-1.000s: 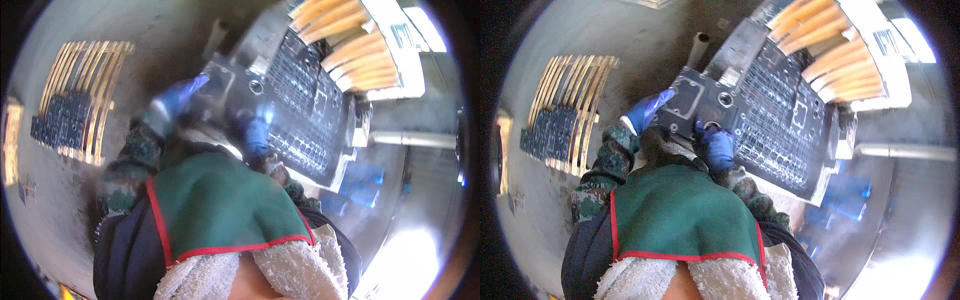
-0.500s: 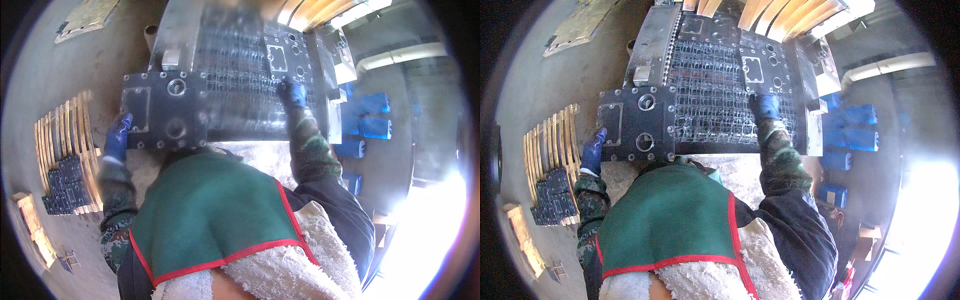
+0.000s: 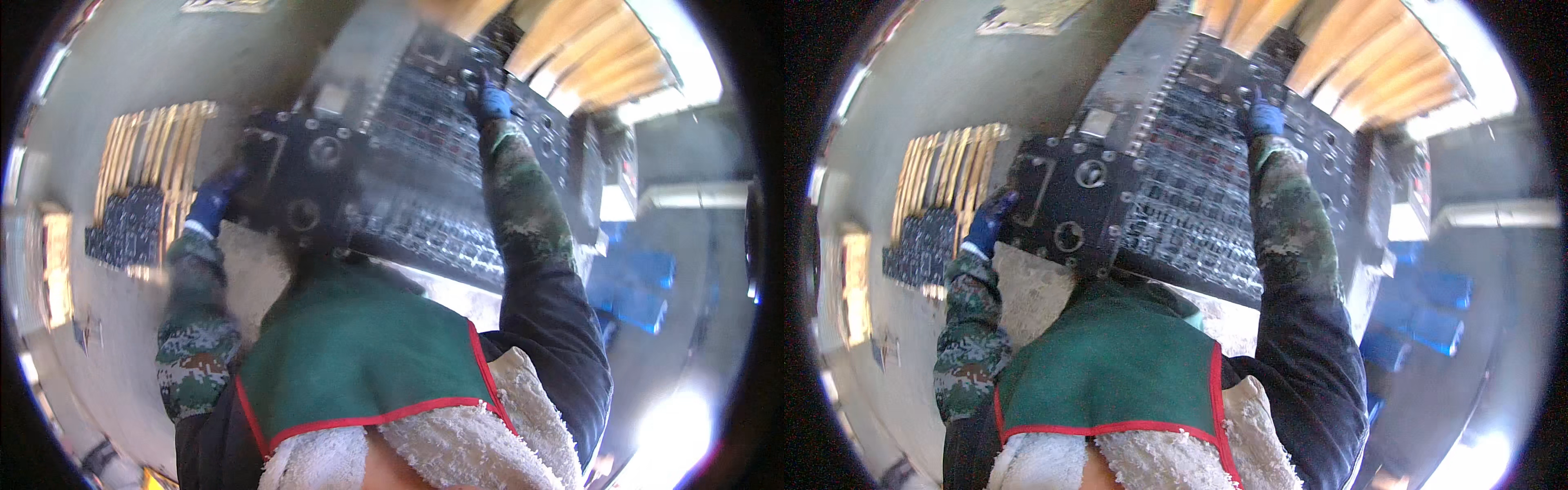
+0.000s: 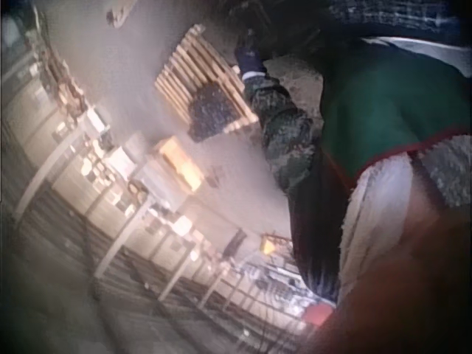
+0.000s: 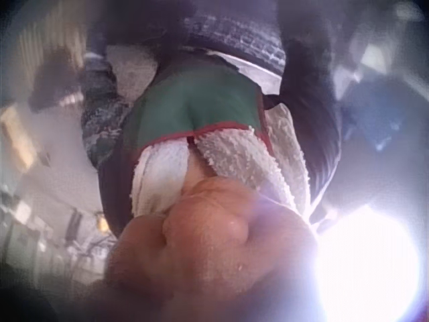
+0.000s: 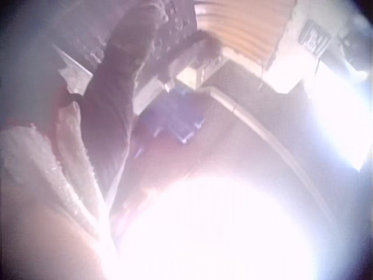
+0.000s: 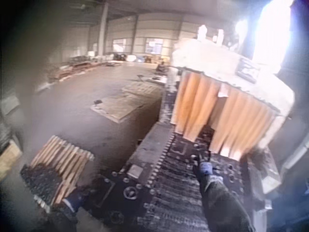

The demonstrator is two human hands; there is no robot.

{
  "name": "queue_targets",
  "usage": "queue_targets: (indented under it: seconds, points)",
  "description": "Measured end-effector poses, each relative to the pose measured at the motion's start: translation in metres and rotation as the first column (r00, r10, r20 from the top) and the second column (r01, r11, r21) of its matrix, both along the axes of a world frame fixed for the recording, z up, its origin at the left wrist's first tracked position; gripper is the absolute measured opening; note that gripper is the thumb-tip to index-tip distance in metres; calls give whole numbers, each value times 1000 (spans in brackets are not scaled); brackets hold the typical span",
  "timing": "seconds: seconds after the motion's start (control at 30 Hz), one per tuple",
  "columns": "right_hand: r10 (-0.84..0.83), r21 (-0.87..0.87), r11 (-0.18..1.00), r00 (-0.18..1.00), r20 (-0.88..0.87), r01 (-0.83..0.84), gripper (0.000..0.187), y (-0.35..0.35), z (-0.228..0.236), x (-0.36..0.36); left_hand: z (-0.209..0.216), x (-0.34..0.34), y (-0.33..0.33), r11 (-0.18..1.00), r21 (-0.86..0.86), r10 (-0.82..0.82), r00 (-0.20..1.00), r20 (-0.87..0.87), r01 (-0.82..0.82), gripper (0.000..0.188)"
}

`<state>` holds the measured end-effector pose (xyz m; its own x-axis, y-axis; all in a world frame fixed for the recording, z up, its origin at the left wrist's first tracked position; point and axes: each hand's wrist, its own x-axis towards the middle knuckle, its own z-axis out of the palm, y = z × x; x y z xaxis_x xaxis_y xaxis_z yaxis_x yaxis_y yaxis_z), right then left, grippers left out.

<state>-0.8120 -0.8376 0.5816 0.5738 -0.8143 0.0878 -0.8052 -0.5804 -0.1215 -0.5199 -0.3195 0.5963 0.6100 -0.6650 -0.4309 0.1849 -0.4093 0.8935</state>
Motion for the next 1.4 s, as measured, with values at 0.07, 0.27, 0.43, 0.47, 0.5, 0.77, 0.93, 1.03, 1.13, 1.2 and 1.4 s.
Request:
queue_targets:
  seconds: [0.07,0.27,0.43,0.47,0.5,0.77,0.93,1.03,1.13,1.2,1.4]
  points:
    - [45,54,998,997,-59,-42,72,-24,-22,31,6,-4,2,1000,-14,-25,1000,8,25,46]
    - [32,215,976,955,-296,34,65,-59,-47,55,20,-13,-4,997,76,-9,995,96,2,48]
    - [218,-17,972,924,-315,-235,47,-54,-6,66,15,-13,-11,997,81,0,1000,16,-1,47]
    - [173,-1,983,936,-306,-182,43,-54,4,69,15,-14,-11,998,-61,-30,999,20,31,47]
    - [263,8,960,886,-382,-281,39,-59,18,74,14,-13,-10,1000,-16,-19,999,-48,19,49]
    - [169,186,964,979,118,-189,35,-85,83,65,16,-19,-19,980,-197,8,997,-76,-23,54]
    - [411,278,817,848,336,-506,23,-29,113,-24,9,-21,-18,992,-125,0,998,60,8,56]
    - [692,-73,719,722,-17,-691,24,55,122,-82,7,-21,-16,999,-53,2,995,102,3,55]
    - [360,399,761,845,394,-511,40,130,103,-100,13,-14,-18,994,30,-104,994,27,103,62]
    - [271,398,804,868,415,-442,37,153,100,-100,24,-14,-24,962,236,-203,939,279,138,65]
    - [323,352,862,931,172,-364,34,160,142,-77,72,-66,-70,883,-156,-215,677,704,443,88]
